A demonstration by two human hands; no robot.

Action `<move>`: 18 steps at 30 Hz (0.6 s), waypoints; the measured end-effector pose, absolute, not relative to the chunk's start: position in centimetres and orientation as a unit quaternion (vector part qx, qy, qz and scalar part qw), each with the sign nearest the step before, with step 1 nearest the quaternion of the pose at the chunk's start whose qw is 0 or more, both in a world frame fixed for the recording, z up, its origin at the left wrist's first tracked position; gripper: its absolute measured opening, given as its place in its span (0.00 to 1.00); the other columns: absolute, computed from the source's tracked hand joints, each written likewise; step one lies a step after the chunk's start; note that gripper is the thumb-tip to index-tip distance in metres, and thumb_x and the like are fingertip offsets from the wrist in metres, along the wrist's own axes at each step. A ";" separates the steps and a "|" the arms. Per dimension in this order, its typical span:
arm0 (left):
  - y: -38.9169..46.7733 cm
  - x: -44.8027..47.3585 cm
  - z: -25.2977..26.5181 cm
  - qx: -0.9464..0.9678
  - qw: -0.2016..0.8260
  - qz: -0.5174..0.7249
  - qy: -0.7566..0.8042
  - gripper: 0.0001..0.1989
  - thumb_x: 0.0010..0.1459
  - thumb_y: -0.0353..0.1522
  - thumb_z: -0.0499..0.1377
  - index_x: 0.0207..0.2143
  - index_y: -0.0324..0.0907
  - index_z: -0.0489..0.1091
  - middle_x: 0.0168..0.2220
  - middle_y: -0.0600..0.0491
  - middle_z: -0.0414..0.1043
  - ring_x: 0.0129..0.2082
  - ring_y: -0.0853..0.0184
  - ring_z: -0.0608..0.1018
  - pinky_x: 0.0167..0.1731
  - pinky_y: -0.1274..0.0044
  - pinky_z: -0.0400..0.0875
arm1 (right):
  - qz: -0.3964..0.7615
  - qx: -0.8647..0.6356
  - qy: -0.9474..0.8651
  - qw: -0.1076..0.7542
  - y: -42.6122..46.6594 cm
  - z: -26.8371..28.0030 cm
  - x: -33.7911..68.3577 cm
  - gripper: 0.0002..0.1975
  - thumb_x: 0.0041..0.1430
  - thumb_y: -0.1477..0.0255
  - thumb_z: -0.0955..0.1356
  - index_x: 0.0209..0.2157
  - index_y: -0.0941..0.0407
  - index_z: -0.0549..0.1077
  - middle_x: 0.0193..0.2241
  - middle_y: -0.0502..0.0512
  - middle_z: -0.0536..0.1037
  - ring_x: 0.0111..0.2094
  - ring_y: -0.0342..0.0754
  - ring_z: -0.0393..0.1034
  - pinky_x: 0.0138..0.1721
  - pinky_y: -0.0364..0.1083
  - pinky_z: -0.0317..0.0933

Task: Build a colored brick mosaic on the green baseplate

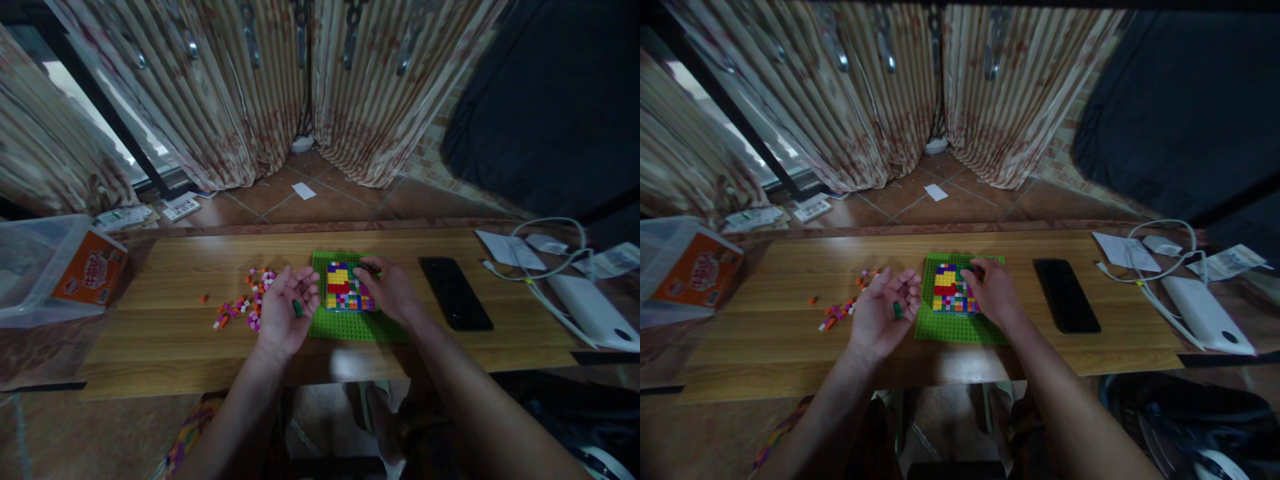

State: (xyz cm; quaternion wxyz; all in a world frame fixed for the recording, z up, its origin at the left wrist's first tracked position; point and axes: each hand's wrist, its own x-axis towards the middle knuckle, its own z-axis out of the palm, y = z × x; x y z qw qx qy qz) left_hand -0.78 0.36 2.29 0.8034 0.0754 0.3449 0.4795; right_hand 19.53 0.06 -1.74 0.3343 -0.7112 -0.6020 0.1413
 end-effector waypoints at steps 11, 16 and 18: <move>0.4 -0.3 2.3 0.066 0.804 0.485 0.337 0.17 0.61 0.39 0.53 0.30 0.34 0.74 0.28 0.47 0.74 0.25 0.72 0.73 0.26 0.82 0.69 | 0.231 -0.703 -0.559 0.374 0.5 -2.8 19.8 0.16 0.53 0.61 0.70 0.39 0.57 0.77 0.36 0.57 0.80 0.36 0.51 0.74 0.40 0.51 0.66; 0.1 0.0 2.4 0.058 0.816 0.489 0.302 0.21 0.60 0.44 0.53 0.32 0.34 0.75 0.31 0.45 0.74 0.30 0.68 0.75 0.33 0.77 0.72 | 0.156 -0.700 -0.578 0.390 -0.2 -1.7 19.8 0.16 0.54 0.60 0.70 0.39 0.56 0.77 0.37 0.58 0.80 0.38 0.54 0.73 0.42 0.53 0.65; 0.0 0.1 2.4 0.052 0.817 0.494 0.292 0.23 0.60 0.45 0.52 0.33 0.34 0.75 0.32 0.44 0.75 0.33 0.67 0.76 0.37 0.75 0.72 | 0.093 -0.659 -0.608 0.434 -1.0 -0.4 19.0 0.12 0.57 0.62 0.69 0.38 0.55 0.77 0.39 0.58 0.78 0.43 0.54 0.72 0.47 0.53 0.63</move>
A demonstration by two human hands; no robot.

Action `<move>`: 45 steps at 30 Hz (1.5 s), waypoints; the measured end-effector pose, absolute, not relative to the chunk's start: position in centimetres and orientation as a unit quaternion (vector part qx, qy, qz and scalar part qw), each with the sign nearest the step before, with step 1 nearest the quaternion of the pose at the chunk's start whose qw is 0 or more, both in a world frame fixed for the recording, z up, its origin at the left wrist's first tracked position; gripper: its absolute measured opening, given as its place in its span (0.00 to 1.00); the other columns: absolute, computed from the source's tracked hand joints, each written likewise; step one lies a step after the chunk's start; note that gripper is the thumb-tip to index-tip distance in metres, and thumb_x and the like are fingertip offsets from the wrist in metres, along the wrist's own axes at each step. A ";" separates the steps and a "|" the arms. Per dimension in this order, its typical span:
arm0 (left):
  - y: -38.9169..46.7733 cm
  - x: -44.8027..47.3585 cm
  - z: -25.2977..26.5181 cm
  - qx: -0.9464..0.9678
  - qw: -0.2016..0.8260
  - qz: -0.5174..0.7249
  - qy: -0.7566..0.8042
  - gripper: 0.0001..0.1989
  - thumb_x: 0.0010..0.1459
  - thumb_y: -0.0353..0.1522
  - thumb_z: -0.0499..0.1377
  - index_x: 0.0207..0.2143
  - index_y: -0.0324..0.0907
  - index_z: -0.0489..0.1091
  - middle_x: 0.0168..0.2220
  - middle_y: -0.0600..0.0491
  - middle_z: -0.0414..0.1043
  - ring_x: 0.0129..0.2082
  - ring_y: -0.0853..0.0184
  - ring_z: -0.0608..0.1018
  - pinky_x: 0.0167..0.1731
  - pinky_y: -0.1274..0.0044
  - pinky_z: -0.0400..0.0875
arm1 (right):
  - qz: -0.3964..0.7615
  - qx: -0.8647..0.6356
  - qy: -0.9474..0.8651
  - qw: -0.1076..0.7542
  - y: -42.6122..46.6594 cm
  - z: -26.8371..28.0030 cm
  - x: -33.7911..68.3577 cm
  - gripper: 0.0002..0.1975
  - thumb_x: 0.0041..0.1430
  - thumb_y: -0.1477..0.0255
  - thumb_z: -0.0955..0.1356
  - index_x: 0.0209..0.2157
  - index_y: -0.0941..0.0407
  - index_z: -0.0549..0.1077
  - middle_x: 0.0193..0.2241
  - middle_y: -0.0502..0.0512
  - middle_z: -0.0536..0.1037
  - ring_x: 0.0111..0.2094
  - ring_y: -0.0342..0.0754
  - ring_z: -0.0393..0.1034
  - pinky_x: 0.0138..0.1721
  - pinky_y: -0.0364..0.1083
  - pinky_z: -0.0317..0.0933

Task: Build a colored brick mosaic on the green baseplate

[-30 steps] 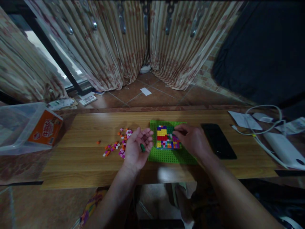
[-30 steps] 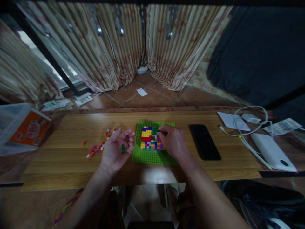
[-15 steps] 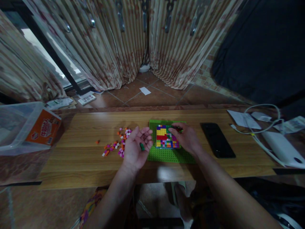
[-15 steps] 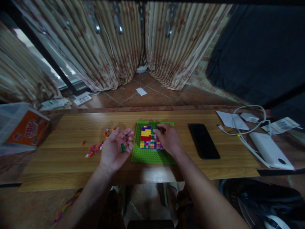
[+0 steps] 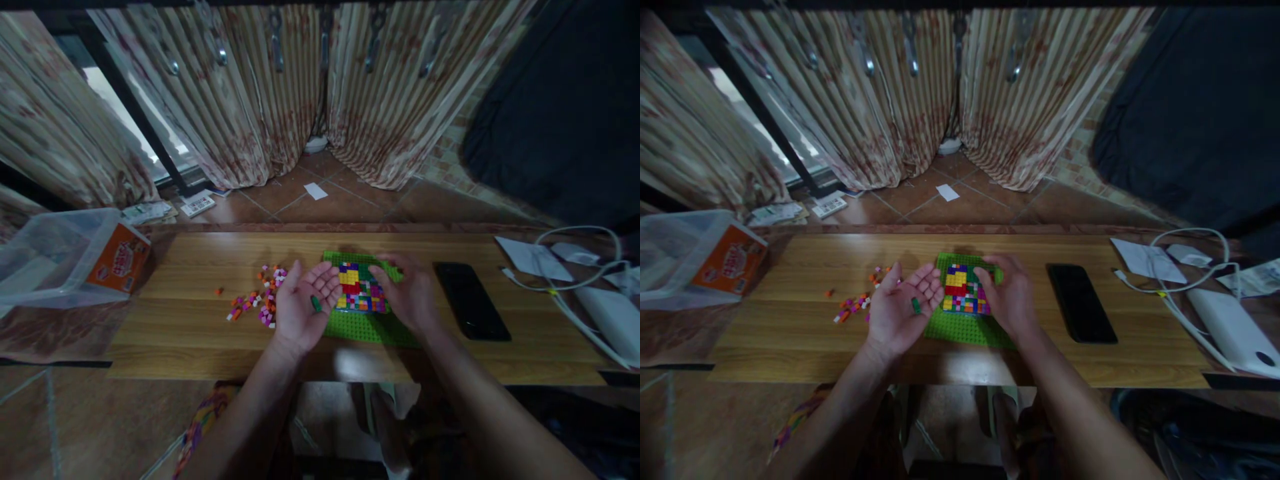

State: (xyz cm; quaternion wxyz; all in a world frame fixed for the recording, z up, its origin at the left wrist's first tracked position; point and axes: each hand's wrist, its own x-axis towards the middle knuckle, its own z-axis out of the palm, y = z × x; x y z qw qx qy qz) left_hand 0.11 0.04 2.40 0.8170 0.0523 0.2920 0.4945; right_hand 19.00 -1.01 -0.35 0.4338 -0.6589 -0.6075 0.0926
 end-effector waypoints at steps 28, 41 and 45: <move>0.0 1.6 2.0 0.018 0.811 0.517 0.273 0.19 0.60 0.41 0.54 0.32 0.34 0.75 0.31 0.45 0.74 0.33 0.67 0.76 0.39 0.76 0.71 | 0.250 -0.569 -0.666 0.413 -3.2 2.9 17.3 0.09 0.62 0.68 0.65 0.38 0.54 0.77 0.36 0.53 0.79 0.36 0.47 0.74 0.39 0.45 0.64; 0.3 1.2 2.1 0.025 0.799 0.526 0.292 0.19 0.60 0.41 0.54 0.31 0.33 0.75 0.31 0.46 0.74 0.31 0.68 0.75 0.37 0.76 0.72 | 0.175 -0.640 -0.642 0.385 -2.0 -0.6 20.5 0.10 0.58 0.67 0.65 0.33 0.55 0.77 0.35 0.56 0.79 0.37 0.50 0.74 0.39 0.48 0.65; 0.4 1.2 2.2 0.027 0.798 0.526 0.292 0.19 0.60 0.41 0.54 0.31 0.34 0.75 0.30 0.45 0.74 0.32 0.68 0.75 0.37 0.76 0.72 | 0.180 -0.623 -0.638 0.415 -1.7 -1.3 20.5 0.09 0.58 0.66 0.66 0.31 0.54 0.77 0.35 0.55 0.77 0.38 0.50 0.72 0.39 0.49 0.65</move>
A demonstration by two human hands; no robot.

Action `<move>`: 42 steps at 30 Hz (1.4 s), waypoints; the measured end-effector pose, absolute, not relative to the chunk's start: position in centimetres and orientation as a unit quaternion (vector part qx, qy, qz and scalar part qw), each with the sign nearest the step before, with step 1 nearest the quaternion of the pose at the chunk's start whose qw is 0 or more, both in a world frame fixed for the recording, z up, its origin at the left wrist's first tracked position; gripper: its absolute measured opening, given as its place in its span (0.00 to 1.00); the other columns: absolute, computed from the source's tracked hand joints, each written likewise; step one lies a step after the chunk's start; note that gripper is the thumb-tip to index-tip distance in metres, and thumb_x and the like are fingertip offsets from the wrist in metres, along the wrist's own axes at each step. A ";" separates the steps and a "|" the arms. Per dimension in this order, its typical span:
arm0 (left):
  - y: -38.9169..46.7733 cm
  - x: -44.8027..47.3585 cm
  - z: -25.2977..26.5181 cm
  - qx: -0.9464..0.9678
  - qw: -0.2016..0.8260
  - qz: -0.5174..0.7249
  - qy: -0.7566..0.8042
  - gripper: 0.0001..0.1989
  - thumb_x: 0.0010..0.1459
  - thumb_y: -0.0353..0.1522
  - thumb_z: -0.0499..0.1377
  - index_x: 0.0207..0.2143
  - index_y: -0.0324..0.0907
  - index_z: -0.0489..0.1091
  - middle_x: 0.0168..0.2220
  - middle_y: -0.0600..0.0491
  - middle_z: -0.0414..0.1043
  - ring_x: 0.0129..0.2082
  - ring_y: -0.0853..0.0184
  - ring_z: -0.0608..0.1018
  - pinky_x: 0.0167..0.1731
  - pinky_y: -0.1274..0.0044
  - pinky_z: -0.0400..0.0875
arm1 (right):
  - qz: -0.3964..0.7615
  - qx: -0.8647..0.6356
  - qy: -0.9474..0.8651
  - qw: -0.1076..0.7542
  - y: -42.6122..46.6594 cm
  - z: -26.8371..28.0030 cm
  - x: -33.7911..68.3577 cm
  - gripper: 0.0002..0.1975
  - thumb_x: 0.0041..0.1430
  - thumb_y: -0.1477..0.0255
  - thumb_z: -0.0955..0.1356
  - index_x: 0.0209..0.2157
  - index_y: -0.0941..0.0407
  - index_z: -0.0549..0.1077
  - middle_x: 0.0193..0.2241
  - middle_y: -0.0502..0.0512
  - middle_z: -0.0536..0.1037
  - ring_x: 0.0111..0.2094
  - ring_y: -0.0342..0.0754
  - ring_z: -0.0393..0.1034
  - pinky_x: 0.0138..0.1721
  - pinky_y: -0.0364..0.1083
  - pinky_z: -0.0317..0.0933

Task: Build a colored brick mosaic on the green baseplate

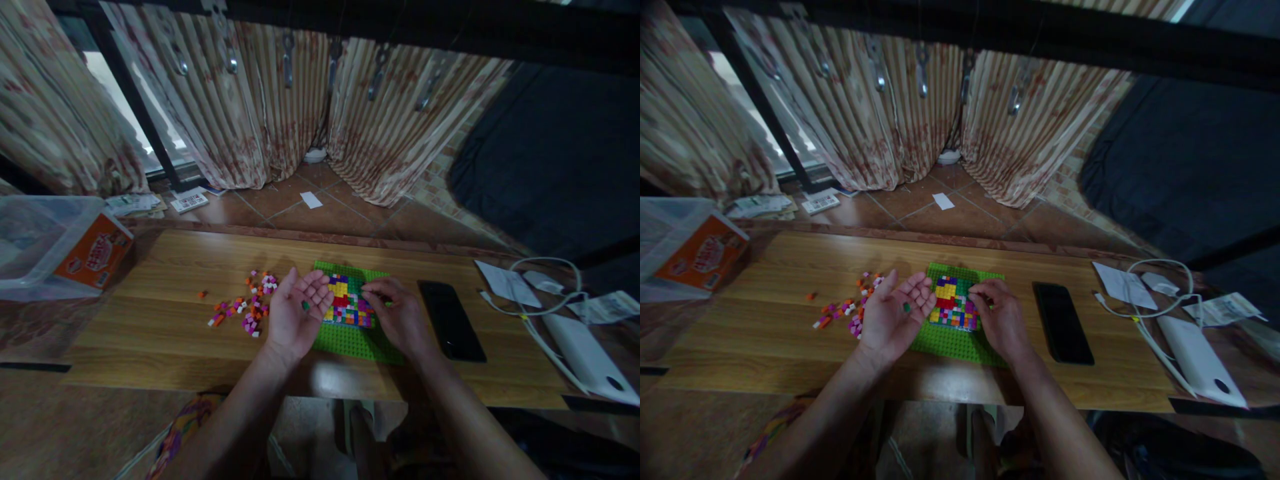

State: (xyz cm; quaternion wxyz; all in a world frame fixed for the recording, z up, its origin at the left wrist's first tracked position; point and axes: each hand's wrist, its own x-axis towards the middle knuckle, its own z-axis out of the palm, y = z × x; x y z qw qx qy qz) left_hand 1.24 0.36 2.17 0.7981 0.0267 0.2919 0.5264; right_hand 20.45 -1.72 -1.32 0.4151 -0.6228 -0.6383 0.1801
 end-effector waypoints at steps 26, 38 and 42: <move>0.1 1.0 2.2 0.048 0.804 0.516 0.291 0.19 0.59 0.42 0.54 0.31 0.34 0.75 0.31 0.45 0.74 0.31 0.68 0.76 0.36 0.76 0.72 | 0.291 -0.643 -0.530 0.471 0.1 -2.7 20.7 0.09 0.44 0.64 0.72 0.24 0.56 0.75 0.26 0.52 0.75 0.28 0.46 0.67 0.32 0.46 0.62; -0.1 1.7 2.4 0.051 0.827 0.506 0.241 0.27 0.59 0.50 0.51 0.37 0.34 0.75 0.39 0.42 0.75 0.43 0.62 0.76 0.47 0.73 0.68 | 0.241 -0.507 -0.697 0.445 -3.1 2.6 15.8 0.07 0.62 0.69 0.66 0.37 0.52 0.76 0.38 0.53 0.77 0.41 0.47 0.70 0.44 0.47 0.64; -0.3 1.8 2.7 0.074 0.828 0.495 0.254 0.28 0.59 0.51 0.50 0.37 0.35 0.75 0.40 0.42 0.74 0.44 0.61 0.75 0.49 0.72 0.67 | 0.210 -0.496 -0.747 0.389 -3.4 2.6 13.6 0.07 0.62 0.71 0.66 0.41 0.51 0.75 0.40 0.54 0.77 0.46 0.50 0.69 0.48 0.51 0.62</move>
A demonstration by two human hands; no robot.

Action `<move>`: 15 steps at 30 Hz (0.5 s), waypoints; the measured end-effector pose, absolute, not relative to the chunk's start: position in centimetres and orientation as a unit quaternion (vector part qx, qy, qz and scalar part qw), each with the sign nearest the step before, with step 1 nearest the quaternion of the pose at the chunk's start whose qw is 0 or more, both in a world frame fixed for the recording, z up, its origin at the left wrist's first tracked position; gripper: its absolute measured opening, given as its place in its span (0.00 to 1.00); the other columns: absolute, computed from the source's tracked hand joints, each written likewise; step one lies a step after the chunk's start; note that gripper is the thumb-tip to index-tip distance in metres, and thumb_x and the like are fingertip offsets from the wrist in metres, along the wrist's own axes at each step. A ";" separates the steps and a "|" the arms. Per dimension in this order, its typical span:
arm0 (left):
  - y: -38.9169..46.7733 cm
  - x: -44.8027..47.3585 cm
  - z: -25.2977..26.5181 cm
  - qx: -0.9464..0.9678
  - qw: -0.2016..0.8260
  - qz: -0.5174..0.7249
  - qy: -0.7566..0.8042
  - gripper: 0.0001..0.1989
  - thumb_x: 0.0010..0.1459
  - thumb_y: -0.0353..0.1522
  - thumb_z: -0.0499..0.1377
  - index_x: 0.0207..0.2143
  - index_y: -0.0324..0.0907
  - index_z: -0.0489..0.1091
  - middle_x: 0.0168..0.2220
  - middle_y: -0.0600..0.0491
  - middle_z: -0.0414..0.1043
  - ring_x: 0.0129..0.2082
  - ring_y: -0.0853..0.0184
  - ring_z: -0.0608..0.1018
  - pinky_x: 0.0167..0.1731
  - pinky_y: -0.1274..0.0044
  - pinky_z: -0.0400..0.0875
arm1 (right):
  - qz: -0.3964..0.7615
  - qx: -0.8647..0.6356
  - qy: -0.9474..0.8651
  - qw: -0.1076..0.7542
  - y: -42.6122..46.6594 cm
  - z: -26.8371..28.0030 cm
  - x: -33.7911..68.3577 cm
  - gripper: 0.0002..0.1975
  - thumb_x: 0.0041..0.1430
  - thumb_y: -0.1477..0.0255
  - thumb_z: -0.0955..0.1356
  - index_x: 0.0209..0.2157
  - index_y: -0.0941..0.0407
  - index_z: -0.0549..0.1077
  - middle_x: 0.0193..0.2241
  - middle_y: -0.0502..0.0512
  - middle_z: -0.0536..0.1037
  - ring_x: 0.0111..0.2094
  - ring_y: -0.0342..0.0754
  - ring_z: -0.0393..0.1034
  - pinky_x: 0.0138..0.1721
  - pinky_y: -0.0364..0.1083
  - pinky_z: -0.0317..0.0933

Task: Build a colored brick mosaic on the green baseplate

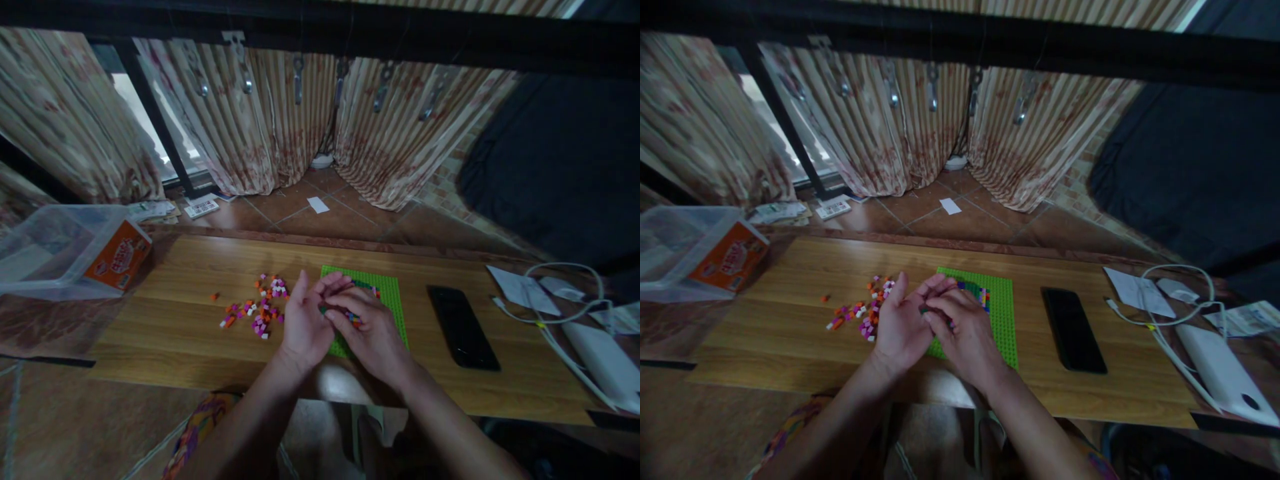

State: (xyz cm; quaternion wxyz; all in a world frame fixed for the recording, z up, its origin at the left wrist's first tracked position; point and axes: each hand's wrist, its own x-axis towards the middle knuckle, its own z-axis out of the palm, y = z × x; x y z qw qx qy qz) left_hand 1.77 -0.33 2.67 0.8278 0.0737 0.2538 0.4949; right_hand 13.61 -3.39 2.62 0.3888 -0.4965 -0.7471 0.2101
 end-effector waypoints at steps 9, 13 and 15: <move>-0.5 1.3 2.9 0.111 0.803 0.522 0.267 0.23 0.59 0.46 0.53 0.37 0.35 0.76 0.39 0.44 0.75 0.44 0.63 0.76 0.50 0.73 0.66 | 0.225 -0.515 -0.732 0.384 -3.8 2.6 12.8 0.07 0.60 0.75 0.66 0.37 0.52 0.76 0.35 0.52 0.79 0.41 0.48 0.71 0.45 0.49 0.65; 0.1 0.4 2.5 0.094 0.781 0.546 0.288 0.19 0.57 0.44 0.57 0.34 0.36 0.76 0.36 0.46 0.76 0.38 0.66 0.76 0.42 0.75 0.69 | 0.202 -0.570 -0.679 0.416 -3.5 2.7 15.8 0.08 0.60 0.69 0.65 0.38 0.52 0.77 0.37 0.54 0.80 0.38 0.49 0.74 0.42 0.49 0.67; 0.4 0.0 2.3 0.079 0.769 0.547 0.321 0.17 0.56 0.42 0.58 0.32 0.36 0.75 0.33 0.47 0.76 0.34 0.68 0.76 0.38 0.77 0.69 | 0.193 -0.605 -0.634 0.442 -3.1 2.3 17.7 0.10 0.59 0.67 0.66 0.38 0.54 0.77 0.38 0.55 0.81 0.39 0.51 0.75 0.42 0.49 0.68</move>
